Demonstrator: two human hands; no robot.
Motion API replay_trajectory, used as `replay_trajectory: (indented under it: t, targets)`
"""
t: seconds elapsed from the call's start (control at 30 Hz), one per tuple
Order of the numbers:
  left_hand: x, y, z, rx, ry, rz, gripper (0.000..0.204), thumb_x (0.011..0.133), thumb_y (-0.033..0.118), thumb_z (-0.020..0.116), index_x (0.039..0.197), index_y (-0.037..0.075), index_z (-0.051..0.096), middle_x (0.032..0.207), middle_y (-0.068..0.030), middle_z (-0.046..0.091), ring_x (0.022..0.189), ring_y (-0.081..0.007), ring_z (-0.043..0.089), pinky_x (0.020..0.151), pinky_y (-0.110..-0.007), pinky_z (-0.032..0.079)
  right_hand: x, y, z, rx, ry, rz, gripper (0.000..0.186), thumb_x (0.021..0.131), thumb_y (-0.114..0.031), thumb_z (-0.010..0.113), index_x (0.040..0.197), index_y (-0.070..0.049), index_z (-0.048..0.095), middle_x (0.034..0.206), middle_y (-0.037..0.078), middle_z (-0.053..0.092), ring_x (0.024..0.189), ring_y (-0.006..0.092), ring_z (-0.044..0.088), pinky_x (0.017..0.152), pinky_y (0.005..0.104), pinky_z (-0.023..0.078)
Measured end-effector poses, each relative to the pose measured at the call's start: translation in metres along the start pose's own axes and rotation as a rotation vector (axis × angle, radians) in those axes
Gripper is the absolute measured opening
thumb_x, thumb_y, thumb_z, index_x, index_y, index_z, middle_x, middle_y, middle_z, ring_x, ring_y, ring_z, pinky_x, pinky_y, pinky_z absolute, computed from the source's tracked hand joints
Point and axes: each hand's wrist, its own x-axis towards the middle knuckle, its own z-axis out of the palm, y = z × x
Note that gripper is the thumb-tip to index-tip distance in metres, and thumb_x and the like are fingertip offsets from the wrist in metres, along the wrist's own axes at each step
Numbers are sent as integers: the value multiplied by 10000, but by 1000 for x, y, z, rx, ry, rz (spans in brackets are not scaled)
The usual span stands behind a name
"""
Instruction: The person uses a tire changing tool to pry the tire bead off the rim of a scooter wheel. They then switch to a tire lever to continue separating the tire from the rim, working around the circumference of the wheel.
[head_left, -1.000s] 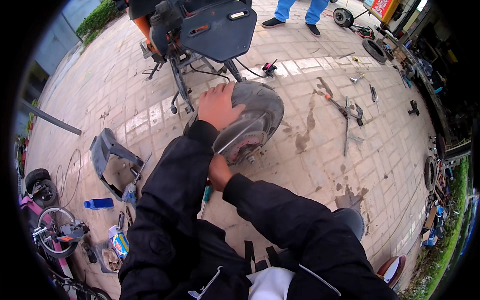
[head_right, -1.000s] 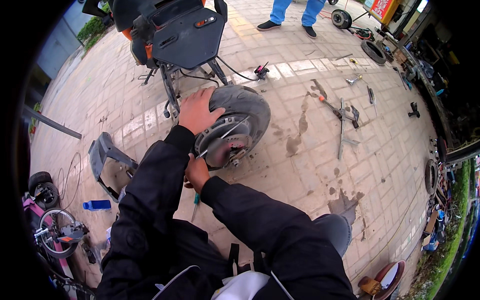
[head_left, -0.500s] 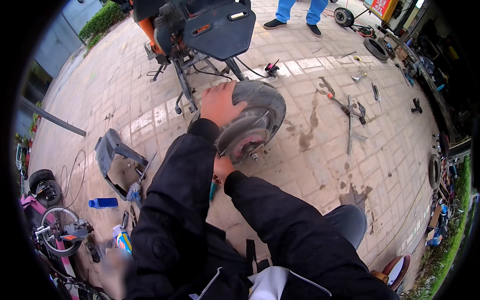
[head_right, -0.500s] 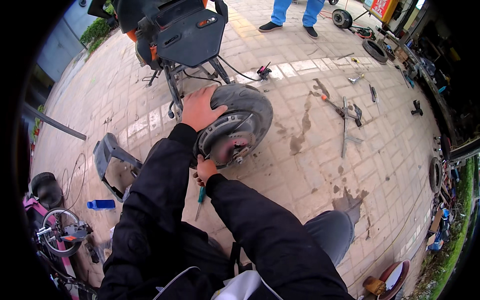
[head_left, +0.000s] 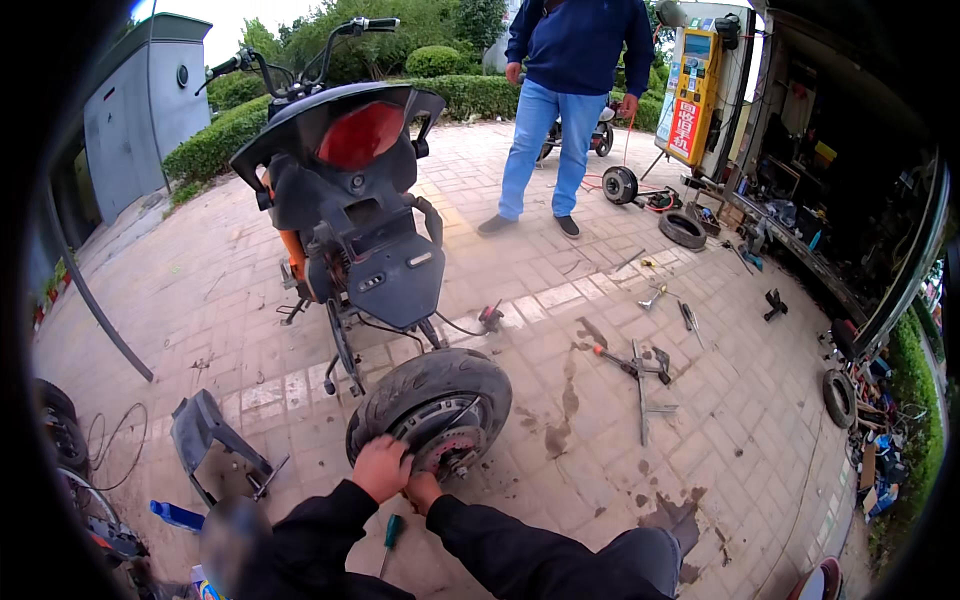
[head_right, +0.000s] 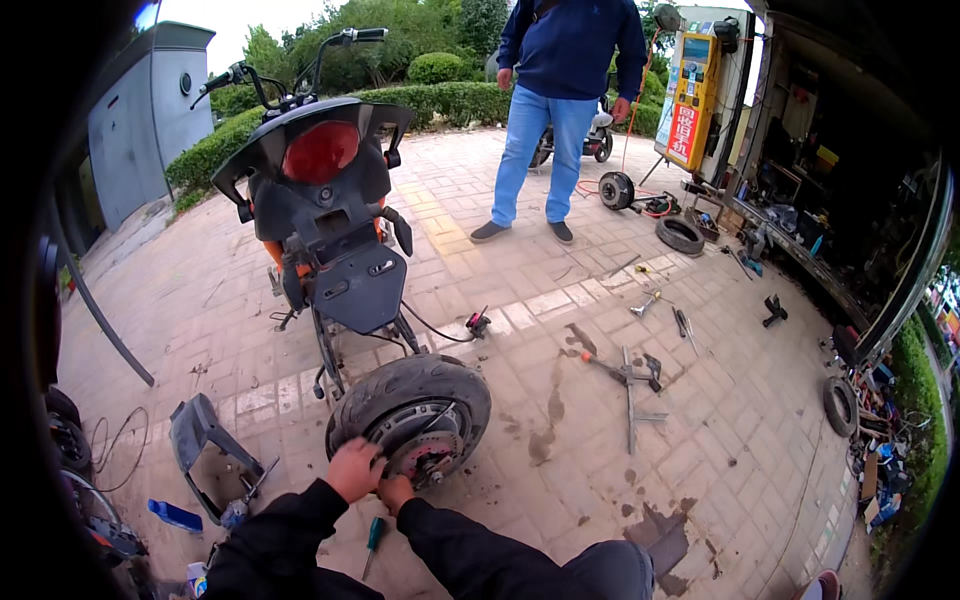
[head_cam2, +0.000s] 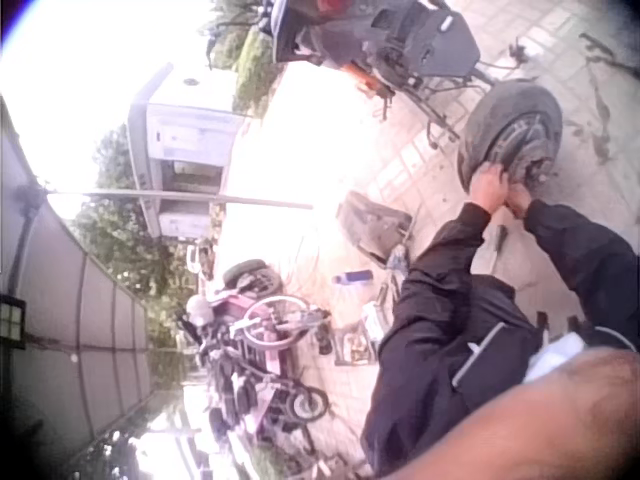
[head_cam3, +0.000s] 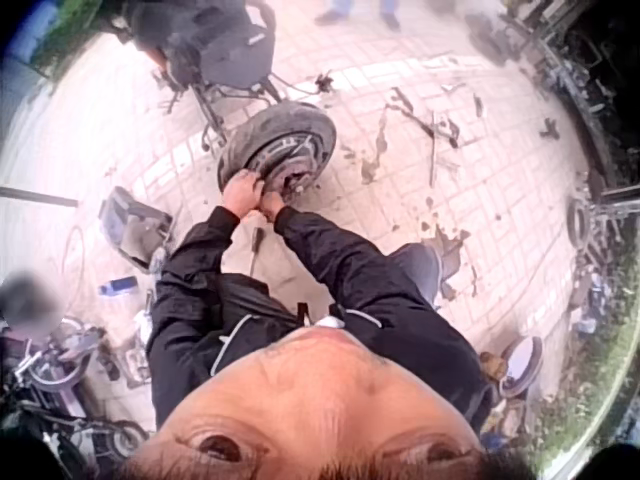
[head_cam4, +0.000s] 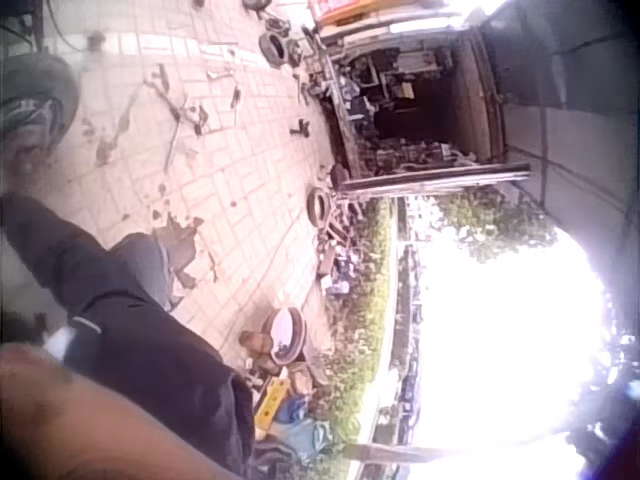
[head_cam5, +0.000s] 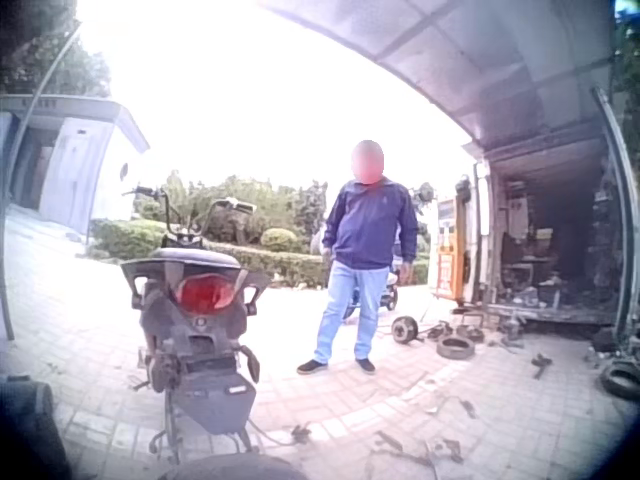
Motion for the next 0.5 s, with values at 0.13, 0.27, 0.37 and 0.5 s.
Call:
replay_trajectory:
  t: [0.13,0.27,0.37,0.5]
  targets:
    - [-44,-38,13,25,-262,-153,221,858,209,561,973,42,650,923,-192,626,870,-367,615,777,-443,509,-11,-7,1,11,-93,81,459,824,-428,713,613,-91,484,522,9,391,388,120,333,378,293,225]
    - [-44,-47,26,5,-274,-104,220,888,210,523,892,25,641,867,-204,640,861,-382,618,765,-468,501,-21,-15,-7,0,-97,83,503,786,-475,744,598,-90,480,519,9,388,379,116,327,365,291,221]
    - [-27,-45,32,139,-319,-115,185,853,212,567,818,47,641,836,-176,652,808,-363,632,717,-464,511,-26,-35,-41,-370,-151,-57,546,787,-580,687,638,-69,566,540,28,475,390,142,429,355,295,321]
    - [-40,-49,35,152,-296,-146,176,822,228,604,767,66,648,807,-155,660,752,-354,641,681,-460,520,-62,-127,-120,-428,-275,-317,351,882,-446,595,914,-101,654,686,4,581,521,112,537,483,261,457]
